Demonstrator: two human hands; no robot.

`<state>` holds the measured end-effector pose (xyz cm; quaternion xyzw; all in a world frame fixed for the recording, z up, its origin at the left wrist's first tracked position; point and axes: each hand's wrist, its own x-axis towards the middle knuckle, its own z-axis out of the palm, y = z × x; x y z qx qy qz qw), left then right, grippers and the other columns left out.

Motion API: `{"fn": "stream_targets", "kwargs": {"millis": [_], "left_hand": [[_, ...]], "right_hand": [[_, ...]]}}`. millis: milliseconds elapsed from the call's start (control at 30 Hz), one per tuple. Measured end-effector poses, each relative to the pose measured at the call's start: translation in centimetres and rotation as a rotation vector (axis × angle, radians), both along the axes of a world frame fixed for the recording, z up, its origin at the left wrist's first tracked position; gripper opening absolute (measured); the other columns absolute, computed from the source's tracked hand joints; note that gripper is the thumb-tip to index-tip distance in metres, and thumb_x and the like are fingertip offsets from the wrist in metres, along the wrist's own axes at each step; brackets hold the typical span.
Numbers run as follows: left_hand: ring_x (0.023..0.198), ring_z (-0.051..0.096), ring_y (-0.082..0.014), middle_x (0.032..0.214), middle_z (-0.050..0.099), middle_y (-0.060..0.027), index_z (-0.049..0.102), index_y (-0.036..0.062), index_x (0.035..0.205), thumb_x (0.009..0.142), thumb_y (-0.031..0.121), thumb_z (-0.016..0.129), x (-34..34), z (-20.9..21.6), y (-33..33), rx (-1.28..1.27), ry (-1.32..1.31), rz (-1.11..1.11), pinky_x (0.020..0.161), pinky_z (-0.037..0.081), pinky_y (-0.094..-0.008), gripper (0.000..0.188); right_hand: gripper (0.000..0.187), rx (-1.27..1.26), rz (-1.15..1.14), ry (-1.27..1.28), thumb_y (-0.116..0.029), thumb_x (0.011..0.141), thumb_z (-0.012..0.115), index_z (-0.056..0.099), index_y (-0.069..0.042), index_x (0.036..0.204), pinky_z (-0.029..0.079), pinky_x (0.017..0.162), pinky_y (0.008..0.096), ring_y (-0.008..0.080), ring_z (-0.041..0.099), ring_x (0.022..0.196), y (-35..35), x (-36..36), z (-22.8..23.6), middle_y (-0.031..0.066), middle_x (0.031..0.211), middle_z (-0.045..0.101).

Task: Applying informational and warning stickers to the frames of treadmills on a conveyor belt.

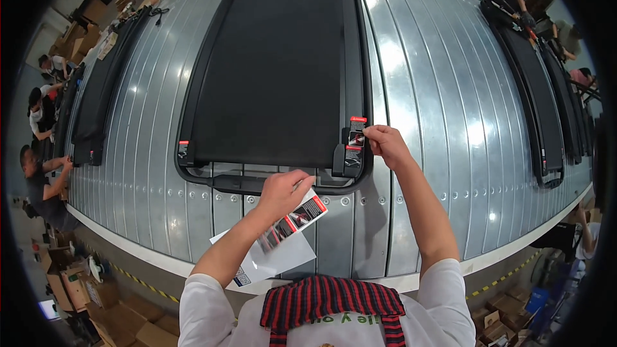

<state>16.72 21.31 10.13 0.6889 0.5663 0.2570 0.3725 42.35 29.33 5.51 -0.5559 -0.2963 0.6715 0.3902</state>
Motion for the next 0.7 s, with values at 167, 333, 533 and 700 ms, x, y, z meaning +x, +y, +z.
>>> {"fn": "stream_targets", "kwargs": {"millis": [167,333,533,700], "left_hand": [[0.063,0.058,-0.0291,0.07,0.061,-0.0102,0.058,0.0065,0.083,0.081,0.025,0.054,1.8,-0.6,3.7,0.154,0.155,-0.26,0.055,0.044,-0.0393,0.019],[0.065,0.059,-0.0279,0.08,0.061,-0.0096,0.056,0.0069,0.092,0.081,0.021,0.054,3.5,-1.9,6.0,0.272,0.296,-0.301,0.056,0.046,-0.038,0.018],[0.061,0.057,-0.0272,0.073,0.055,-0.0068,0.057,0.0084,0.092,0.081,0.019,0.053,4.2,-3.3,7.2,0.329,0.299,-0.359,0.054,0.046,-0.0381,0.015],[0.059,0.057,-0.0261,0.072,0.053,-0.0062,0.058,0.0083,0.092,0.081,0.018,0.054,4.2,-4.1,7.6,0.362,0.314,-0.387,0.052,0.046,-0.0375,0.014]], "right_hand": [[0.012,-0.068,0.039,-0.03,-0.013,0.076,0.062,0.058,-0.002,0.075,0.026,0.036,0.0187,0.0051,0.037,0.039,1.5,-0.2,-0.9,-0.0016,0.051,0.046],[0.011,-0.105,0.03,-0.051,-0.012,0.076,0.061,0.057,-0.002,0.073,0.023,0.034,0.019,0.0051,0.035,0.037,2.1,-0.3,-0.9,-0.0009,0.05,0.046],[0.011,-0.112,0.037,-0.049,-0.01,0.076,0.06,0.057,-0.001,0.07,0.024,0.033,0.0195,0.0056,0.036,0.036,2.4,-0.6,-1.4,0.0003,0.05,0.047],[0.011,-0.076,0.012,-0.104,-0.01,0.076,0.061,0.055,-0.003,0.069,0.023,0.033,0.0184,0.0042,0.036,0.037,2.0,-1.2,-1.0,-0.0011,0.049,0.046]]}}
